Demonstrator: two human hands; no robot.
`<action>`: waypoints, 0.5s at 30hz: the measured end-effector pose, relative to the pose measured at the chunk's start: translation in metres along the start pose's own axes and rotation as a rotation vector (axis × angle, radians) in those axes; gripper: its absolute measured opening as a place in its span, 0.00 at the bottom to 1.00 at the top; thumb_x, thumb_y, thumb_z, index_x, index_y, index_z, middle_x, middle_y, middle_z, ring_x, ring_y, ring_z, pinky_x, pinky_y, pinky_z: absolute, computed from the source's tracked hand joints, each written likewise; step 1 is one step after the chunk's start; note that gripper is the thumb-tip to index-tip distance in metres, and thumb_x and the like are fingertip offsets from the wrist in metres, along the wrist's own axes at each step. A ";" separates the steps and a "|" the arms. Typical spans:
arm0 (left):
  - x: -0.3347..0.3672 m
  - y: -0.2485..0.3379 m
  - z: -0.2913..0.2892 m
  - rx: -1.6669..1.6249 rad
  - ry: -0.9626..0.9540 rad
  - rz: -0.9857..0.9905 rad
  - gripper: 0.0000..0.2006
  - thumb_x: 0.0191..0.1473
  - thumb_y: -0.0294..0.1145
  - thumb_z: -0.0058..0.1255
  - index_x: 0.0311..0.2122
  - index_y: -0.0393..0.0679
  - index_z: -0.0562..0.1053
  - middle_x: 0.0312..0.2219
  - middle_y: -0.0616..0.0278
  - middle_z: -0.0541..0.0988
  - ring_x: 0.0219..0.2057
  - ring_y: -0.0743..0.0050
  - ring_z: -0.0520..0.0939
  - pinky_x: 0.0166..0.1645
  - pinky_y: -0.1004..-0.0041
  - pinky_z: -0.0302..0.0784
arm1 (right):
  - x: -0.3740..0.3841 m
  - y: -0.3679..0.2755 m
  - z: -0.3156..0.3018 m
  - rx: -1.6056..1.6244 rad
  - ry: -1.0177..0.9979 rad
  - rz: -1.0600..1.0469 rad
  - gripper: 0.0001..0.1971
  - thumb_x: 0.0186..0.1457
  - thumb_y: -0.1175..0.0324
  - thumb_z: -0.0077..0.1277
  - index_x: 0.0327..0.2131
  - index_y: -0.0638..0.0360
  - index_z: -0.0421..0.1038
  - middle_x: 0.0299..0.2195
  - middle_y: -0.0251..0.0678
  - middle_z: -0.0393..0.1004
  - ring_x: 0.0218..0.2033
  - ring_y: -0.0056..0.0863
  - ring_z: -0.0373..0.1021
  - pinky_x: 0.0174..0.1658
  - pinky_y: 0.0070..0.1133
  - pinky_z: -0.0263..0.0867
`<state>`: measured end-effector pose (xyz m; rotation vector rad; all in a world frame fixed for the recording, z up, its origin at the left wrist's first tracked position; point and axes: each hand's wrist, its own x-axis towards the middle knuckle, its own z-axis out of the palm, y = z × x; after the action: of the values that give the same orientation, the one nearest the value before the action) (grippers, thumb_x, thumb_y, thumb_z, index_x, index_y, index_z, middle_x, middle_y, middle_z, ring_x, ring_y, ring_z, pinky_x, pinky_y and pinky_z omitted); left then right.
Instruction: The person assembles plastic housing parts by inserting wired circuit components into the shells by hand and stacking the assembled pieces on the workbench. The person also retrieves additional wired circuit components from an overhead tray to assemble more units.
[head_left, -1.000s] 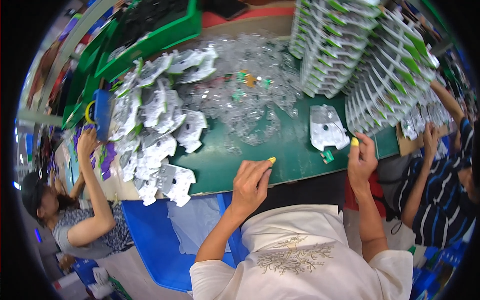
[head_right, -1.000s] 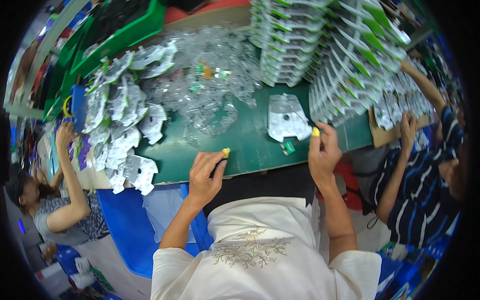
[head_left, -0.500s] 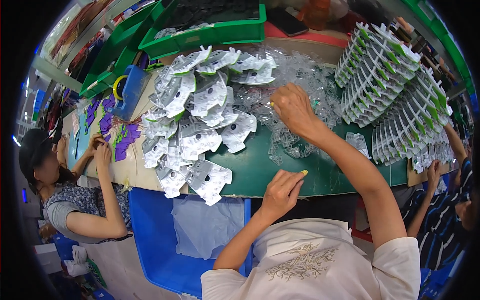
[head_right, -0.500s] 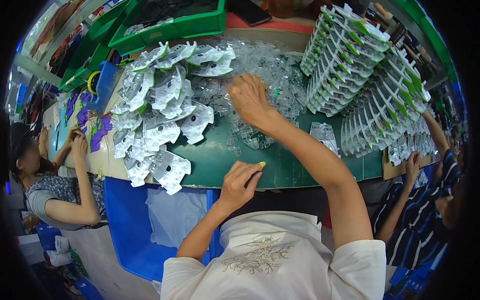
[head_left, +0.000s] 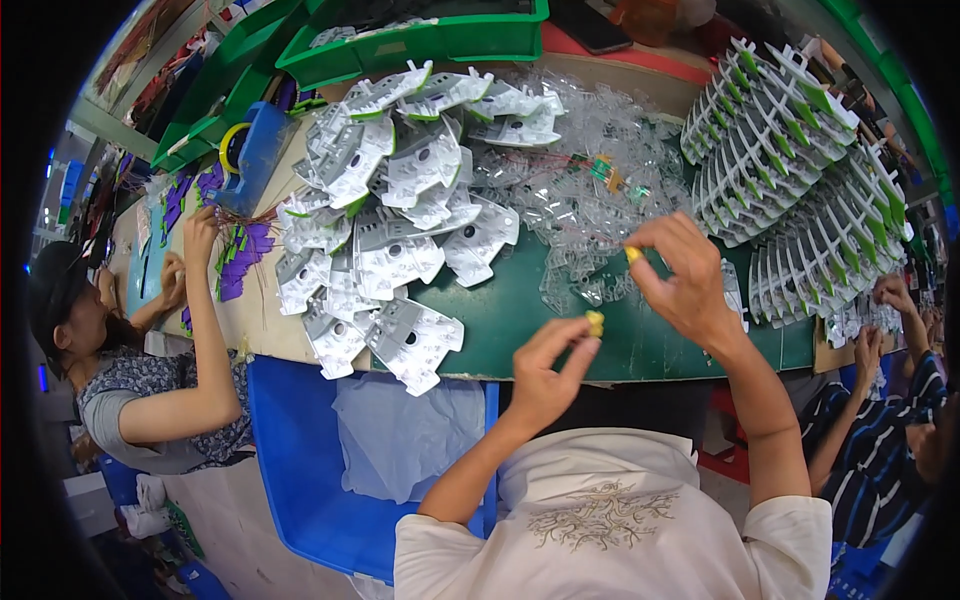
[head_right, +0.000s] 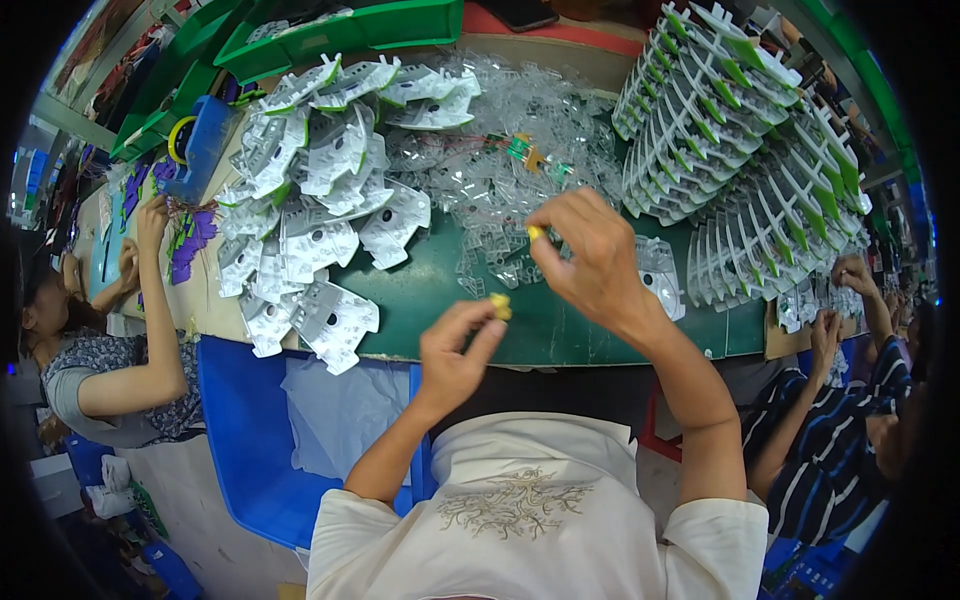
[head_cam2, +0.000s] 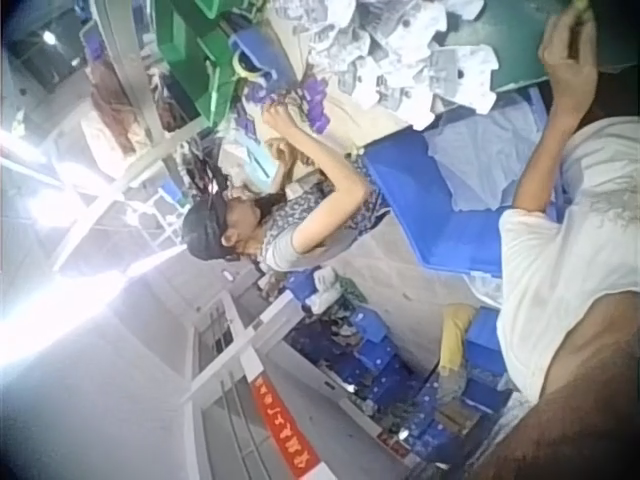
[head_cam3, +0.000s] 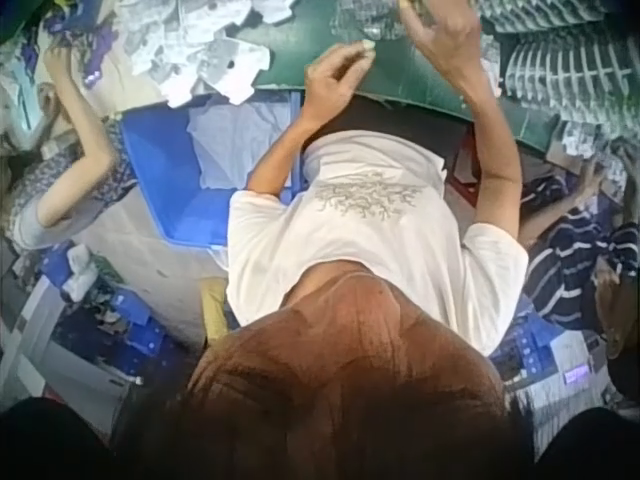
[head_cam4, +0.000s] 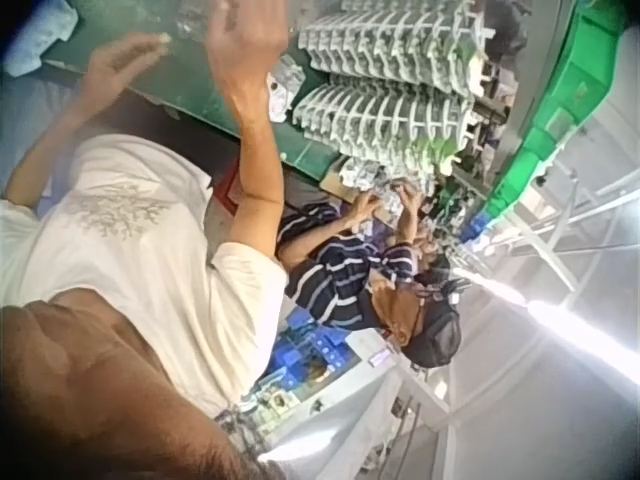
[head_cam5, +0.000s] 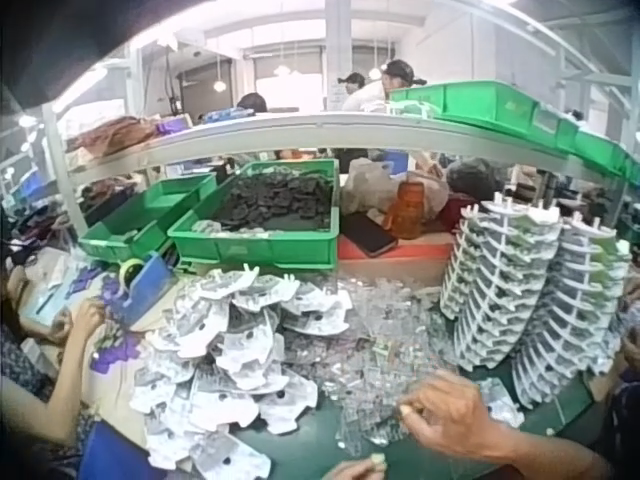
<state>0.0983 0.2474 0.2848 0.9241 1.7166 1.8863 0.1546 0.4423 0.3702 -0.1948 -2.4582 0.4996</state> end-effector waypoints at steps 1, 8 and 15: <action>0.001 0.003 -0.003 -0.213 0.038 -0.128 0.13 0.58 0.20 0.54 0.48 0.33 0.74 0.39 0.61 0.78 0.38 0.77 0.79 0.45 0.76 0.75 | -0.008 -0.004 -0.005 0.008 -0.005 0.008 0.06 0.42 0.80 0.55 0.28 0.61 0.73 0.27 0.38 0.75 0.31 0.38 0.72 0.33 0.29 0.68; 0.025 0.028 -0.014 -0.343 0.072 -0.231 0.20 0.65 0.33 0.47 0.58 0.35 0.66 0.41 0.60 0.77 0.39 0.78 0.79 0.47 0.74 0.75 | -0.057 -0.021 -0.033 0.126 -0.059 0.055 0.09 0.38 0.83 0.56 0.27 0.62 0.73 0.26 0.38 0.75 0.28 0.36 0.71 0.31 0.28 0.67; 0.014 0.031 0.002 -0.360 -0.010 -0.175 0.10 0.58 0.23 0.56 0.45 0.35 0.76 0.37 0.63 0.80 0.37 0.79 0.81 0.45 0.79 0.76 | -0.082 -0.015 -0.045 0.137 -0.052 0.094 0.10 0.38 0.82 0.55 0.29 0.63 0.74 0.27 0.39 0.76 0.29 0.36 0.72 0.34 0.28 0.67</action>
<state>0.0935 0.2539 0.3177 0.6220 1.3403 1.9777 0.2467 0.4213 0.3645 -0.2438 -2.4626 0.7193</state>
